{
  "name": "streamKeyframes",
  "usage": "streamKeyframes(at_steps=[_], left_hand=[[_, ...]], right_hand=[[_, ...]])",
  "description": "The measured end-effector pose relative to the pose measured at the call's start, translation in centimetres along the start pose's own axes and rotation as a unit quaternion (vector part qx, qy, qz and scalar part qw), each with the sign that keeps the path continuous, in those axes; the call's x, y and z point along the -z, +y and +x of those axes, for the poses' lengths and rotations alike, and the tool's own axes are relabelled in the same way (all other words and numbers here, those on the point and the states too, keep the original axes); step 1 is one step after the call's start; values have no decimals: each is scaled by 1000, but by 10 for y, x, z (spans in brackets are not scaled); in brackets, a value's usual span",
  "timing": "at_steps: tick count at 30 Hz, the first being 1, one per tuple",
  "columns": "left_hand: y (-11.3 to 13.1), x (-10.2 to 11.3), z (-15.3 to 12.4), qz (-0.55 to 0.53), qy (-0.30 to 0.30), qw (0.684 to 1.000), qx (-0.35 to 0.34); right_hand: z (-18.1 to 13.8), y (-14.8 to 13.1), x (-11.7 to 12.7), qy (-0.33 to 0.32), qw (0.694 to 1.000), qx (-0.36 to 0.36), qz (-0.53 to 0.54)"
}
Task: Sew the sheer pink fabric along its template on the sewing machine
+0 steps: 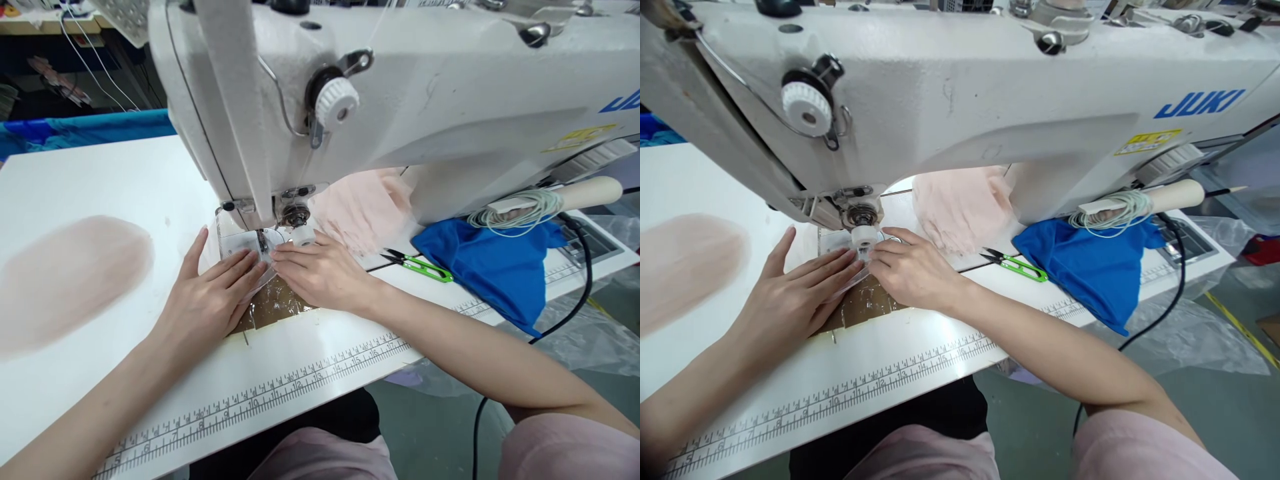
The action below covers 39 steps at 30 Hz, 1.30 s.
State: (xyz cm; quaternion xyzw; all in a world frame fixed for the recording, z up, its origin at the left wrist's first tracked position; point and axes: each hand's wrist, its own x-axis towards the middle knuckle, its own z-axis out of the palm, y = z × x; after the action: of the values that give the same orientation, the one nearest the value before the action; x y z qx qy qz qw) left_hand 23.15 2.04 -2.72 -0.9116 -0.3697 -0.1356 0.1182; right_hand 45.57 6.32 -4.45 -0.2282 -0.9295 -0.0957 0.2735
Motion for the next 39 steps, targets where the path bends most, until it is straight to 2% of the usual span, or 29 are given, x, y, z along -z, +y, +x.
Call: streamKeyframes(at_steps=[5,11,23,34,39], left_hand=[[-2,-2,1,5,5,1000,-1],[-5,-7,1,0,39,999,-8],[-8,-10,4,-5,43,999,-2],[-9,-7,3,-9,39,999,6],[-13,4,0,18,-5,999,34]], right_hand=[[1,0,0,-6,1000,-16,17],[3,0,-1,-16,999,-28,21],[5,1,1,-36,999,-34,-6],[6,2,0,-53,998,-41,8],[8,3,4,-38,998,-38,-28]])
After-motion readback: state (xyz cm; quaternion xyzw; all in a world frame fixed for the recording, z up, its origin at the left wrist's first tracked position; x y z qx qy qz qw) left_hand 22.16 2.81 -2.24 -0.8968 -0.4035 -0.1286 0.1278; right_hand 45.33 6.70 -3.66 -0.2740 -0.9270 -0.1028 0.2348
